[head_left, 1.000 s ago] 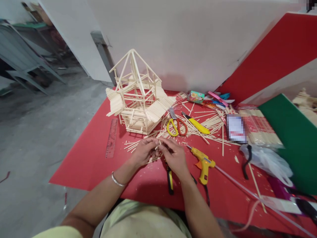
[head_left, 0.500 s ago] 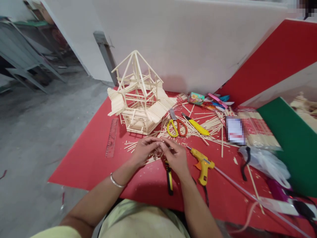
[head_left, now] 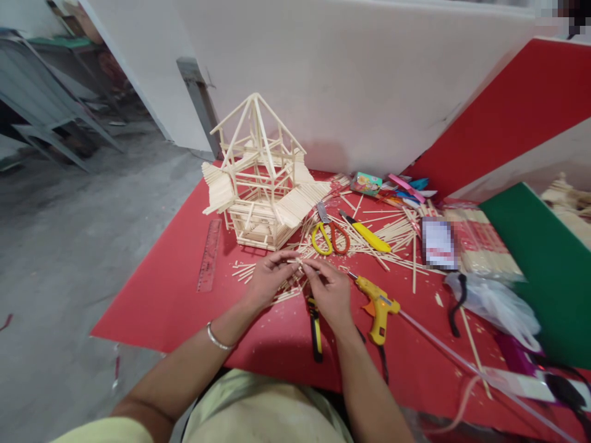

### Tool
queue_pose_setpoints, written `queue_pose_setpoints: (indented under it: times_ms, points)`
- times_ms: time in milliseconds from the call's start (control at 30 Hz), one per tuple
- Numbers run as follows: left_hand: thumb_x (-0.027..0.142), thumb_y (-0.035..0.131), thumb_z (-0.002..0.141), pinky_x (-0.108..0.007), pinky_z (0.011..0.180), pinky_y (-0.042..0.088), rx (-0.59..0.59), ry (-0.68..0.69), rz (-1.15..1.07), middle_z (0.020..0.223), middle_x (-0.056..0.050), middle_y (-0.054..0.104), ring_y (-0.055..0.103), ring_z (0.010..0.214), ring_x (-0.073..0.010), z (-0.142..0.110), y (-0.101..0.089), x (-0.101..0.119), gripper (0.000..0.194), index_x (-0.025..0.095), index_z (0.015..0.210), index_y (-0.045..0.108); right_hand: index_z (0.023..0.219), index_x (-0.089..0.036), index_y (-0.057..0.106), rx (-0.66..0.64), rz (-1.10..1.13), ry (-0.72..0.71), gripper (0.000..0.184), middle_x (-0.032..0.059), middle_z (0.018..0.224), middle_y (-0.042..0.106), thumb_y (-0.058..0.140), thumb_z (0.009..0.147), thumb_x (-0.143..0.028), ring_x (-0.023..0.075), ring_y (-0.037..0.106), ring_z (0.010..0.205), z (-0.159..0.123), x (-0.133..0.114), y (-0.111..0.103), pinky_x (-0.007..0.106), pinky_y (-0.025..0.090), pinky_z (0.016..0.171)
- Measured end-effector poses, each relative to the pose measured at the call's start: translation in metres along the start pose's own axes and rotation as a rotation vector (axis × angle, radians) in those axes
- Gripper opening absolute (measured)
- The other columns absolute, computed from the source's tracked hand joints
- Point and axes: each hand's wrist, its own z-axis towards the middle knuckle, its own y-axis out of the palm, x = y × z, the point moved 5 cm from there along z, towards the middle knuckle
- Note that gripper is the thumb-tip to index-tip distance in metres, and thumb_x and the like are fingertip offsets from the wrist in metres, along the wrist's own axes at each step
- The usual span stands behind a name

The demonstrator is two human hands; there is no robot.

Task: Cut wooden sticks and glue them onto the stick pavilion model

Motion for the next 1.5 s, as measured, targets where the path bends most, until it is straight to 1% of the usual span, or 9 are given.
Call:
queue_pose_setpoints:
  times_ms: [67,200,333,467,733,967,1200,1367,1500]
  points:
    - [0.032,0.085,0.065,-0.019,0.049,0.046,-0.021,-0.037,-0.055,0.072,-0.004,0.07,0.063,0.056,-0.0107,0.001,0.001,-0.002,0.044,0.014,0.102,0.069,0.101,-0.026,0.074,0.016,-0.023,-0.021,0.019,0.0026,0.098,0.074,0.058,0.091,-0.029,0.0169,0.068,0.09,0.0,-0.002,-0.001,0.03,0.053,0.082]
    - [0.032,0.083,0.069,-0.018,0.044,0.042,-0.079,-0.079,-0.09,0.063,-0.004,0.069,0.059,0.047,-0.0098,0.002,0.003,-0.006,0.032,0.012,0.088,0.068,0.105,-0.026,0.072,0.025,-0.073,-0.078,0.02,0.0022,0.1,0.074,0.057,0.092,-0.025,0.0161,0.068,0.091,0.0,-0.007,0.0,0.03,0.053,0.084]
    - [0.036,0.08,0.073,-0.017,0.038,0.036,-0.069,-0.043,-0.019,0.057,-0.002,0.066,0.052,0.038,-0.0081,0.002,0.0,-0.005,0.029,0.013,0.085,0.067,0.105,-0.027,0.072,0.017,-0.113,-0.136,0.022,0.0027,0.1,0.074,0.055,0.093,-0.023,0.0162,0.068,0.093,-0.002,-0.009,0.002,0.031,0.053,0.087]
    - [0.041,0.078,0.073,-0.017,0.037,0.036,-0.042,-0.015,0.071,0.056,-0.001,0.065,0.051,0.038,-0.0074,0.002,-0.001,-0.004,0.032,0.013,0.085,0.069,0.107,-0.027,0.072,0.001,-0.137,-0.153,0.024,0.0028,0.101,0.074,0.054,0.093,-0.022,0.0161,0.068,0.093,-0.003,-0.008,0.004,0.031,0.053,0.086]
    - [0.04,0.077,0.074,-0.018,0.04,0.038,-0.051,-0.012,0.097,0.059,-0.001,0.065,0.051,0.04,-0.0071,0.003,-0.003,-0.006,0.031,0.013,0.087,0.071,0.12,-0.028,0.067,-0.029,-0.189,-0.15,0.031,0.0047,0.106,0.073,0.053,0.094,-0.023,0.0175,0.068,0.096,-0.004,-0.003,0.008,0.032,0.053,0.087]
    - [0.043,0.071,0.08,-0.018,0.042,0.038,-0.094,0.023,0.18,0.055,-0.001,0.062,0.049,0.04,-0.0072,0.002,-0.002,-0.005,0.03,0.013,0.084,0.069,0.12,-0.025,0.068,-0.088,-0.197,-0.164,0.03,0.0066,0.106,0.071,0.051,0.095,-0.023,0.0177,0.065,0.097,-0.004,-0.003,0.01,0.031,0.052,0.088]
    - [0.041,0.071,0.08,-0.017,0.043,0.038,-0.047,0.044,0.264,0.052,0.001,0.06,0.049,0.041,-0.0068,0.002,-0.005,-0.006,0.028,0.013,0.083,0.07,0.119,-0.024,0.067,-0.118,-0.21,-0.142,0.03,0.0068,0.107,0.071,0.049,0.096,-0.022,0.0179,0.065,0.099,-0.005,-0.004,0.011,0.032,0.051,0.091]
    - [0.04,0.072,0.077,-0.018,0.043,0.038,-0.014,0.028,0.237,0.05,0.001,0.058,0.049,0.041,-0.0072,0.001,-0.004,-0.004,0.028,0.013,0.079,0.067,0.118,-0.023,0.068,-0.113,-0.18,-0.123,0.029,0.0062,0.108,0.071,0.05,0.096,-0.023,0.0166,0.065,0.099,-0.004,-0.006,0.01,0.03,0.05,0.091]
    - [0.04,0.071,0.079,-0.019,0.043,0.039,-0.048,0.002,0.202,0.054,0.0,0.061,0.05,0.042,-0.008,0.0,-0.003,-0.004,0.027,0.013,0.081,0.067,0.121,-0.024,0.066,-0.131,-0.154,-0.113,0.03,0.0057,0.11,0.071,0.049,0.096,-0.023,0.0162,0.064,0.1,-0.005,-0.004,0.01,0.03,0.05,0.091]
